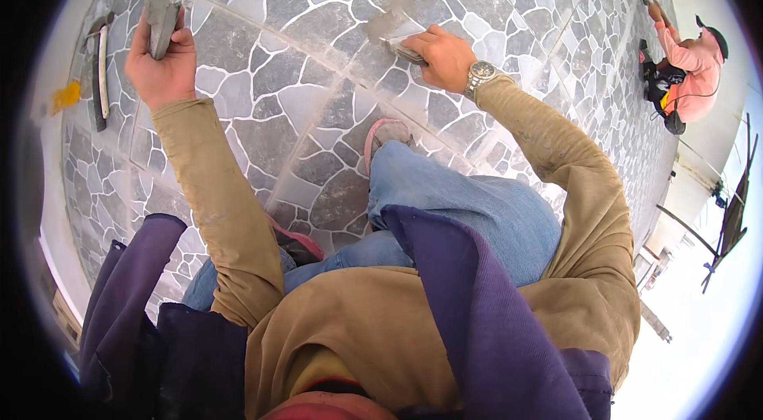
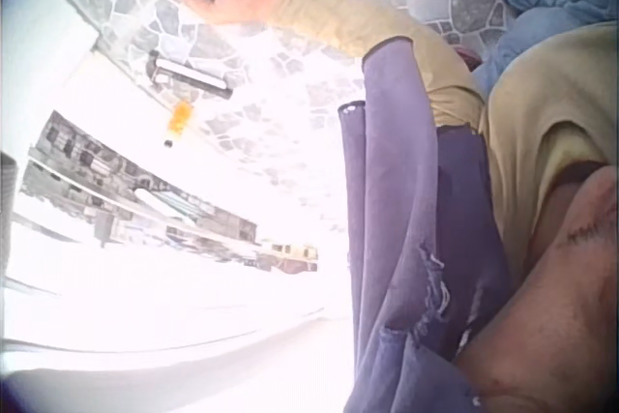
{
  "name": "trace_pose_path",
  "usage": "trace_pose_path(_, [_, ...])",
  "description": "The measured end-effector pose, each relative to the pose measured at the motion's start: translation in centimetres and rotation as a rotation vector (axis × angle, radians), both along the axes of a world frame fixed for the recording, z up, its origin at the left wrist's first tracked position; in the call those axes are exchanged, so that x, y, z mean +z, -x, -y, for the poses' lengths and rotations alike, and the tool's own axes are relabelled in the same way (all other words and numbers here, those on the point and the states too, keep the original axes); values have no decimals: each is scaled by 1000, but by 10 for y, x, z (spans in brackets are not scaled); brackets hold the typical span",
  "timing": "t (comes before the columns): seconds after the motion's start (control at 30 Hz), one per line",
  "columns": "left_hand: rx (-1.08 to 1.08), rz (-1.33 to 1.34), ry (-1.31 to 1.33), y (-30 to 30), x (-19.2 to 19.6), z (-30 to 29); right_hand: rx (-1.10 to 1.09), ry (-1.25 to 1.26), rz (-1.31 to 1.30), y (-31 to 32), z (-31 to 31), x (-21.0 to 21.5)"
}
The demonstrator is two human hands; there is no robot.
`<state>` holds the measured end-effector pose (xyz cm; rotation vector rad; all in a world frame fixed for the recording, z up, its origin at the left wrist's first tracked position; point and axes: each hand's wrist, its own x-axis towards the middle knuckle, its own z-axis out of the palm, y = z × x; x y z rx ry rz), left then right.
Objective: The person applies grout to the gaps between floor tiles using a trowel and a small piece of tile.
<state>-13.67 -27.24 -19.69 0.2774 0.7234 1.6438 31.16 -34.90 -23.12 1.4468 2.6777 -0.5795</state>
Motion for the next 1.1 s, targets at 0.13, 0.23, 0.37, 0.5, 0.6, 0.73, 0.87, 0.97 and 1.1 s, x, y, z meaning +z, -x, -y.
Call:
trace_pose_path(0.13, [-22, -15, 77, -15, -8, 21, -446, -225, 80, -39, -73, -5])
trace_pose_path(0.23, [-71, 61, 98, -13, -25, 26, -579, -141, 140, -48, -103, -31])
trace_pose_path(0.37, [-188, 172, 34, 2, -38, 1, -497, -91, -74, 36, -66, -40])
trace_pose_path(0.5, [-220, 246, -53, -10, -29, -10, -303, -91, 56, 100, 25, -34])
trace_pose_path(0.6, [-234, 250, -83, -30, -19, -5, -259, 256, 144, 98, 35, -1])
trace_pose_path(0.73, [-183, 168, -58, -13, -8, 16, -78, -186, -38, 66, 24, -5])
trace_pose_path(0.87, [-197, 220, -29, 0, -14, 29, 57, -229, 23, 47, 55, -37])
trace_pose_path(0.97, [-166, 208, -48, 18, -10, 23, 44, -152, 1, 45, 64, -21])
trace_pose_path(1.1, [-130, 190, -118, 22, 4, 13, -164, -74, -49, 32, 39, -3])
